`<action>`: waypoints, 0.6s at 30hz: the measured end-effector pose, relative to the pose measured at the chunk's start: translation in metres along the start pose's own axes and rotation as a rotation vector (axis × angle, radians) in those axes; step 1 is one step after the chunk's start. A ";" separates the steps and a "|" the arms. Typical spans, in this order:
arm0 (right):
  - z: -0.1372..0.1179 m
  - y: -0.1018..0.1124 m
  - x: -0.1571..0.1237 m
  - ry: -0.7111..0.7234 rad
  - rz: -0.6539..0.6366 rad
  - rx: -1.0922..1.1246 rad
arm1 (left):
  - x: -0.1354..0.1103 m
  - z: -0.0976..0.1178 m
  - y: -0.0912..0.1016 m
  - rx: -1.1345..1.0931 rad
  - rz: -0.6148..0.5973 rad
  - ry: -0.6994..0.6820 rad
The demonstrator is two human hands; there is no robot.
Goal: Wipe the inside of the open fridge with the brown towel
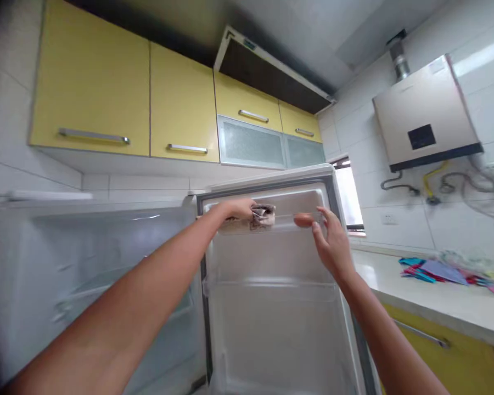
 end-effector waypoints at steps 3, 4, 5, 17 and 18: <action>0.000 0.002 -0.001 0.016 0.001 -0.013 | 0.001 0.006 -0.002 -0.101 0.049 -0.034; 0.000 0.002 -0.001 0.021 0.001 -0.017 | 0.000 0.008 -0.001 -0.153 0.074 -0.049; 0.000 0.003 -0.001 0.022 0.002 -0.022 | 0.000 0.009 0.000 -0.212 0.103 -0.062; -0.006 0.008 -0.004 0.005 0.042 -0.047 | -0.084 -0.064 0.055 -1.008 0.723 -0.072; -0.007 0.008 -0.006 -0.008 0.049 -0.049 | -0.100 -0.077 0.056 -1.068 0.776 -0.066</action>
Point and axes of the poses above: each hand's wrist, its own x-axis towards the middle knuckle, its own y-axis out of the back of the hand, z = x × y, the point moved 10 cm from there along x, towards the middle knuckle, and after that the axes turned 9 degrees about x, right-handed, at the moved point
